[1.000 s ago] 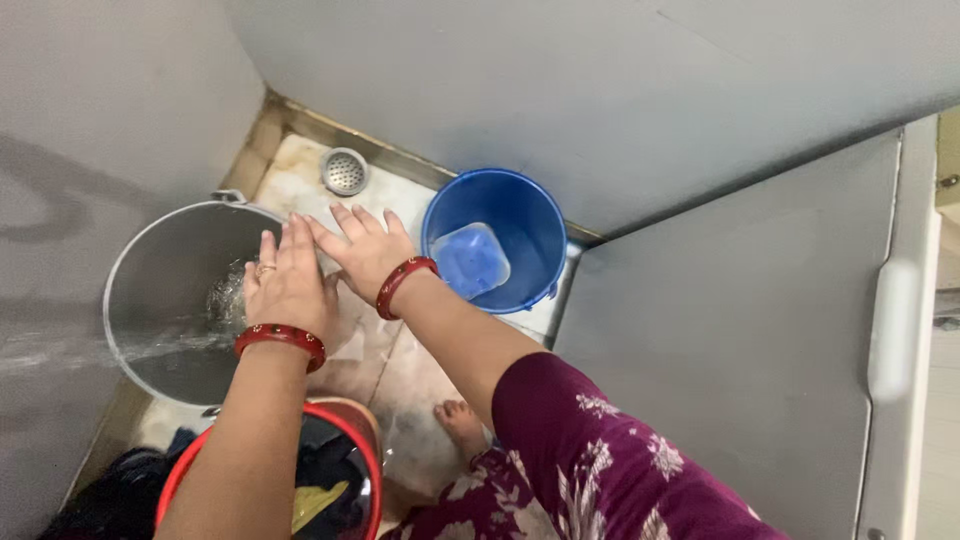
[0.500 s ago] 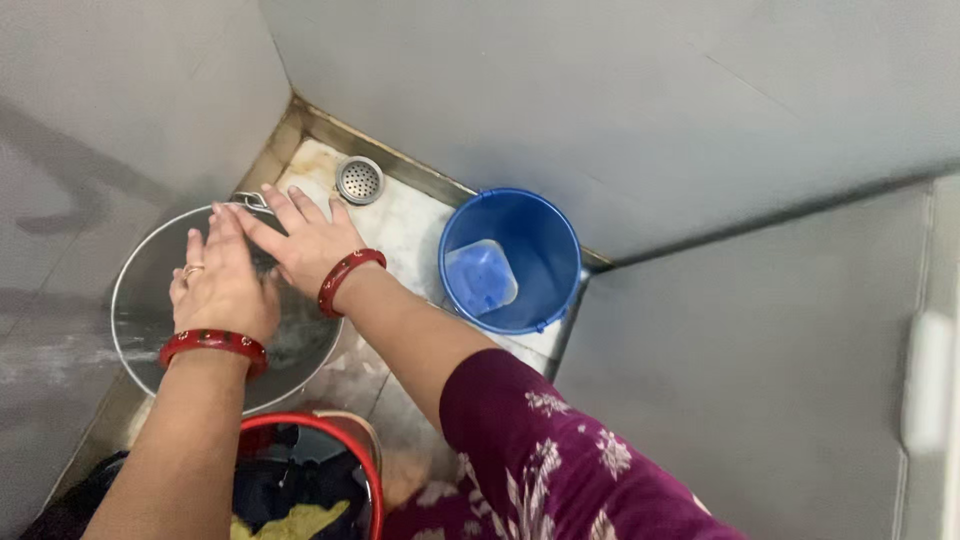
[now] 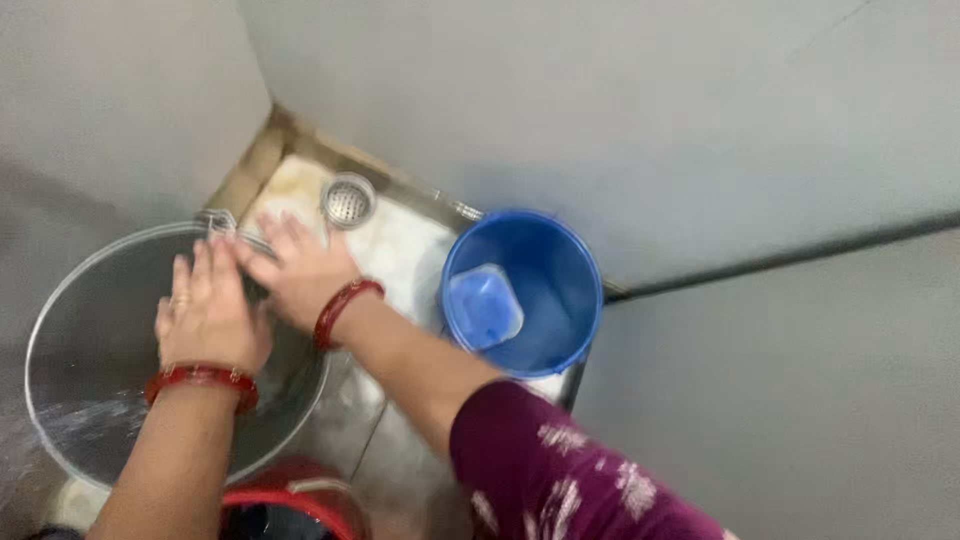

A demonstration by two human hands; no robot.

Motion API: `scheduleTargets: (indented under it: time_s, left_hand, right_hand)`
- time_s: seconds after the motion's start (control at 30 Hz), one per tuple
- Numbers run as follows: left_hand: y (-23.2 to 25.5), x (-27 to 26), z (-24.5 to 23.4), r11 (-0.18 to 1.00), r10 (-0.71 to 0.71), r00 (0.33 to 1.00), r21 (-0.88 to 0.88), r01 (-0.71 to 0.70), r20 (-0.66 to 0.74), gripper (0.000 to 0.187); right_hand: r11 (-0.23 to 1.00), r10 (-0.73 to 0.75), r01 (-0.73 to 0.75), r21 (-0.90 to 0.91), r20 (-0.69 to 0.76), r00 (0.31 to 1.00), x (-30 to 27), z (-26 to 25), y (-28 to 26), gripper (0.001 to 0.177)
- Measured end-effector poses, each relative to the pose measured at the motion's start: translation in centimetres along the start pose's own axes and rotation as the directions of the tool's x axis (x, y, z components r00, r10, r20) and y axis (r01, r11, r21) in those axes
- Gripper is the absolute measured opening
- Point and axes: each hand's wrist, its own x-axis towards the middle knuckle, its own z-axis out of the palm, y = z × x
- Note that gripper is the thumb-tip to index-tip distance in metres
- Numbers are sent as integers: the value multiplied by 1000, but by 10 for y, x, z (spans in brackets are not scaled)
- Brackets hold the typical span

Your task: The person washes various clothes by hand in a metal bucket and a red plastic bucket, scrubbing the items in soapy water and then rinsing them in a separate bucket of water.

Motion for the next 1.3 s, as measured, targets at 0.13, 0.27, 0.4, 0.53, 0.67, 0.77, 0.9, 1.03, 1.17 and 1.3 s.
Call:
scheduleTargets:
  time_s: [0.13, 0.27, 0.4, 0.53, 0.67, 0.77, 0.9, 1.03, 1.17, 1.3]
  left_hand:
    - [-20, 16, 56, 995, 9, 996, -96, -18, -91, 98]
    - [-25, 34, 104, 983, -85, 992, -173, 68, -97, 102]
    - [-22, 54, 125, 963, -192, 981, -190, 190, 5, 114]
    - [-18, 73, 148, 956, -257, 966, -139, 259, 28, 127]
    - [-31, 91, 162, 939, -322, 946, -121, 323, 28, 134]
    - [-42, 103, 169, 957, -253, 964, -165, 237, -81, 126]
    - [-59, 118, 171, 965, -224, 965, -172, 199, -135, 127]
    - [-63, 116, 175, 959, -254, 954, -168, 227, -162, 128]
    - [-60, 97, 176, 956, -270, 959, -141, 256, -90, 130]
    - [-59, 88, 170, 965, -242, 968, -120, 233, -68, 127]
  right_hand:
    - [992, 38, -37, -118, 10, 999, 9, 54, -3, 84]
    - [991, 46, -43, -126, 16, 999, 20, 103, 0, 77]
    - [978, 22, -11, -208, 51, 998, 35, 139, 12, 72]
    - [982, 2, 4, -186, 32, 999, 52, 161, 24, 64]
    - [993, -80, 71, -93, -101, 992, 65, 179, 28, 52]
    - [992, -114, 104, -79, -136, 984, 85, 192, 29, 51]
    - [983, -172, 150, -106, -242, 955, 107, 206, 32, 54]
    - [977, -175, 142, -156, -218, 960, 113, 208, 26, 55]
    - [970, -99, 71, -234, -110, 989, 113, 200, 15, 55]
    - [971, -92, 53, -233, -160, 983, 112, 196, 14, 54]
